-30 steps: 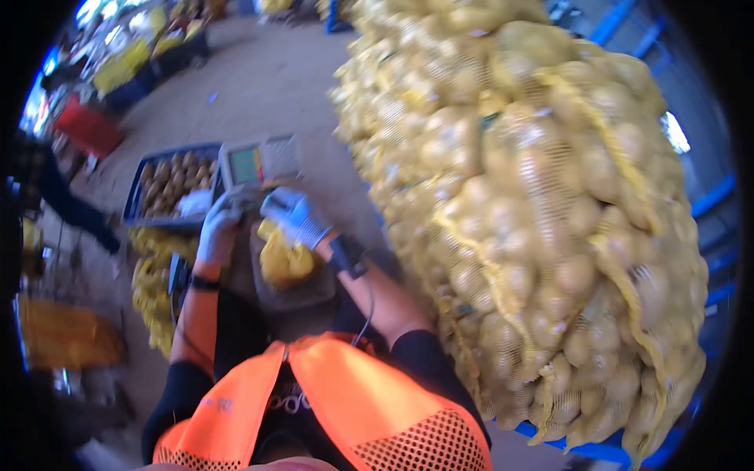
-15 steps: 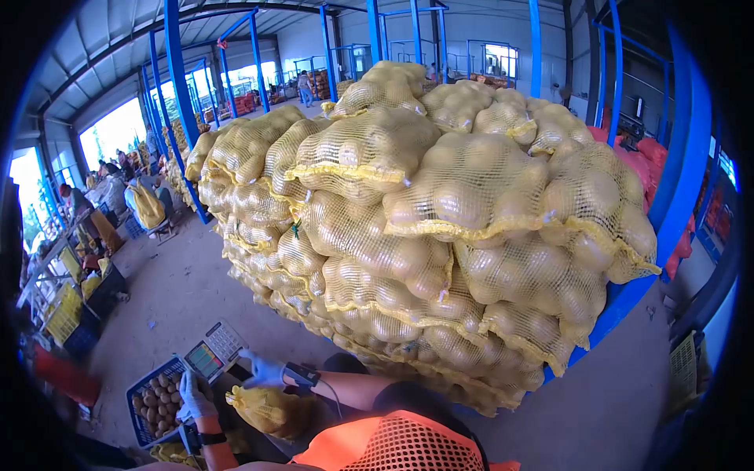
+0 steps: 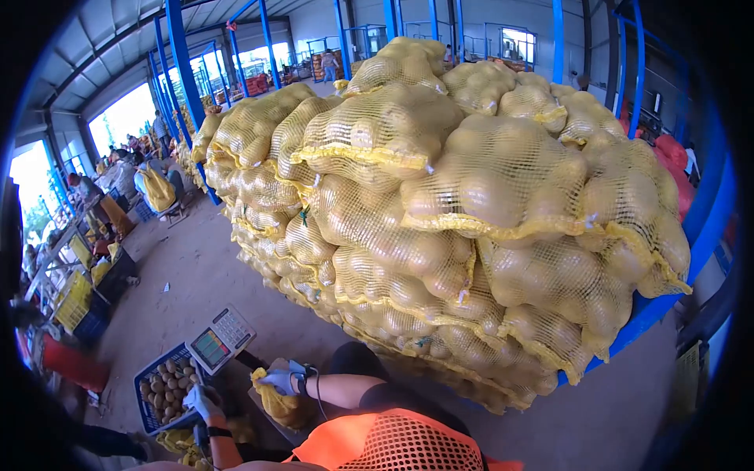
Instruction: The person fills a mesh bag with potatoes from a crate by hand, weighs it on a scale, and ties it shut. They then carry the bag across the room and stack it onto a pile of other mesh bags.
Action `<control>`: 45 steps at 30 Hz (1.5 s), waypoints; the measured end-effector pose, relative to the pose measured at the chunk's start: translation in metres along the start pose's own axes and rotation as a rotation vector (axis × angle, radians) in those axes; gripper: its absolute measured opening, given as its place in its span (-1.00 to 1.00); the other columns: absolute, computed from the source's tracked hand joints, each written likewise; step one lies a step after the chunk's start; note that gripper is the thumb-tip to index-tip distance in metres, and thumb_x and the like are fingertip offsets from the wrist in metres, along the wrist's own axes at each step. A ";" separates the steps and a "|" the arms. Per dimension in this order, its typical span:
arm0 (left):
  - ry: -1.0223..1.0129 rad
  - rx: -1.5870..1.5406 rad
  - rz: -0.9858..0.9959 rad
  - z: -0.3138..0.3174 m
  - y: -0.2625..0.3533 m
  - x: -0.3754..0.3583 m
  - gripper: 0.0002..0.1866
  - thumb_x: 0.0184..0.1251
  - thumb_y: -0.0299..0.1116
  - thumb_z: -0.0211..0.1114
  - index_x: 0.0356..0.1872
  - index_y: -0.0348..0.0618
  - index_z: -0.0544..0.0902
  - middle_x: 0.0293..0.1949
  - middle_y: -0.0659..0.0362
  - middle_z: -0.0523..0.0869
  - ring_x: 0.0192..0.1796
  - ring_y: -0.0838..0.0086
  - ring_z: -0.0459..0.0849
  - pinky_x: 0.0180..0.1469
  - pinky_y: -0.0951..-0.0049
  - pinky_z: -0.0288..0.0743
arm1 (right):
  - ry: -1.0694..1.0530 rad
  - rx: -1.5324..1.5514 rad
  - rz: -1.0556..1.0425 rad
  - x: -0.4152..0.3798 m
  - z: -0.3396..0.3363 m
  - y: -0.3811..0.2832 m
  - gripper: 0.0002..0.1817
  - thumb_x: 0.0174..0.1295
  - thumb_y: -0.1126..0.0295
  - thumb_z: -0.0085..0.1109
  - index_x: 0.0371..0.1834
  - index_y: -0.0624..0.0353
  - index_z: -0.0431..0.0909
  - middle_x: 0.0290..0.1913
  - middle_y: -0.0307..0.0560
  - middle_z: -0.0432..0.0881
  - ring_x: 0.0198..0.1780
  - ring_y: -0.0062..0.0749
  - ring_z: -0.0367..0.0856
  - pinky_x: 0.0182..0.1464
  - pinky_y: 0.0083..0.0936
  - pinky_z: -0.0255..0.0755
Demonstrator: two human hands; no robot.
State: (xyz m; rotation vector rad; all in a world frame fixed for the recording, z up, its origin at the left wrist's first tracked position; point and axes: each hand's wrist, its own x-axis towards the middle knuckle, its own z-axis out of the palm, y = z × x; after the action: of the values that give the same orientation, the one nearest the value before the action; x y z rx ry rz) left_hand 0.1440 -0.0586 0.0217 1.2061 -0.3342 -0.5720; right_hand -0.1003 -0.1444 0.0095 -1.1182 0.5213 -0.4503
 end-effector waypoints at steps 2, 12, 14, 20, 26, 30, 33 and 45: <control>-0.236 0.283 0.215 -0.030 -0.034 -0.040 -0.76 0.40 -0.20 0.12 -0.52 0.09 0.49 -0.67 0.38 0.41 -0.71 0.65 0.31 -0.65 0.62 0.11 | -0.175 0.643 0.270 0.052 -0.015 0.054 -0.75 0.23 0.08 0.22 -0.36 0.02 0.59 -0.54 -0.23 0.56 -0.65 -0.51 0.38 -0.57 -0.54 0.22; -1.097 1.084 0.820 0.080 -0.036 -0.178 -0.81 0.11 -0.36 0.22 -0.24 -0.12 0.62 -0.32 0.02 0.68 -0.26 0.10 0.66 -0.17 0.21 0.56 | 0.425 -0.080 0.309 0.068 0.056 0.071 -0.82 0.27 0.19 0.08 -0.42 -0.01 0.53 -0.50 -0.17 0.58 -0.43 -0.34 0.55 -0.40 -0.34 0.40; -1.082 1.079 0.779 0.076 -0.053 -0.165 -0.81 0.14 -0.35 0.21 -0.22 -0.11 0.63 -0.31 0.02 0.68 -0.26 0.11 0.67 -0.16 0.21 0.56 | 0.385 -0.149 0.270 0.069 0.049 0.090 -0.83 0.24 0.20 0.13 -0.37 0.02 0.56 -0.45 -0.16 0.62 -0.35 -0.32 0.59 -0.33 -0.33 0.43; -1.011 0.759 0.581 0.047 -0.153 -0.169 -0.80 0.22 -0.30 0.18 -0.17 -0.06 0.64 -0.30 0.03 0.69 -0.24 0.14 0.68 -0.14 0.20 0.57 | 0.344 -0.500 0.047 0.026 0.037 0.065 -0.62 0.20 0.21 0.23 -0.03 0.22 0.49 -0.16 -0.03 0.66 -0.12 -0.23 0.65 -0.10 -0.35 0.49; -1.303 0.988 0.319 0.023 -0.010 -0.201 -0.84 0.26 -0.43 0.18 -0.18 -0.22 0.60 -0.36 0.09 0.67 -0.31 0.26 0.68 -0.19 0.30 0.56 | 0.345 -0.764 -0.088 0.012 0.038 0.078 -0.51 0.16 0.20 0.28 0.06 0.29 0.44 -0.09 0.05 0.65 -0.03 -0.20 0.63 0.02 -0.32 0.47; -0.753 0.898 0.029 0.050 0.035 -0.158 -0.82 0.14 -0.39 0.33 -0.23 -0.17 0.66 -0.34 0.10 0.69 -0.32 0.17 0.67 -0.22 0.37 0.55 | 0.358 -1.020 -0.152 0.015 0.034 0.099 -0.48 0.15 0.19 0.28 0.10 0.27 0.42 -0.07 0.05 0.63 -0.01 -0.19 0.61 0.09 -0.35 0.43; -0.768 1.357 0.512 0.083 0.013 -0.124 -0.75 0.09 -0.33 0.32 -0.16 -0.07 0.67 -0.12 0.08 0.67 -0.13 0.20 0.69 -0.09 0.29 0.57 | 0.326 -0.967 -0.196 0.011 0.028 0.120 -0.50 0.16 0.19 0.27 0.08 0.26 0.43 -0.08 0.05 0.63 -0.02 -0.17 0.61 0.08 -0.35 0.43; -0.723 1.800 0.187 0.129 -0.049 -0.097 -0.71 0.14 -0.30 0.27 -0.08 -0.01 0.70 -0.09 0.02 0.71 -0.01 0.10 0.69 -0.01 0.21 0.57 | 0.297 -0.659 -0.233 0.020 0.019 0.178 -0.60 0.19 0.22 0.22 0.02 0.21 0.47 -0.13 0.05 0.61 -0.06 -0.11 0.60 0.05 -0.36 0.43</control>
State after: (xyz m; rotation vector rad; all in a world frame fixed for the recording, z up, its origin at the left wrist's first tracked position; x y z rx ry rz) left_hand -0.0147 -0.1150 0.0243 2.5732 -1.8099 -0.4446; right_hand -0.0587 -0.0767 -0.1521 -1.7692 0.8384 -0.6791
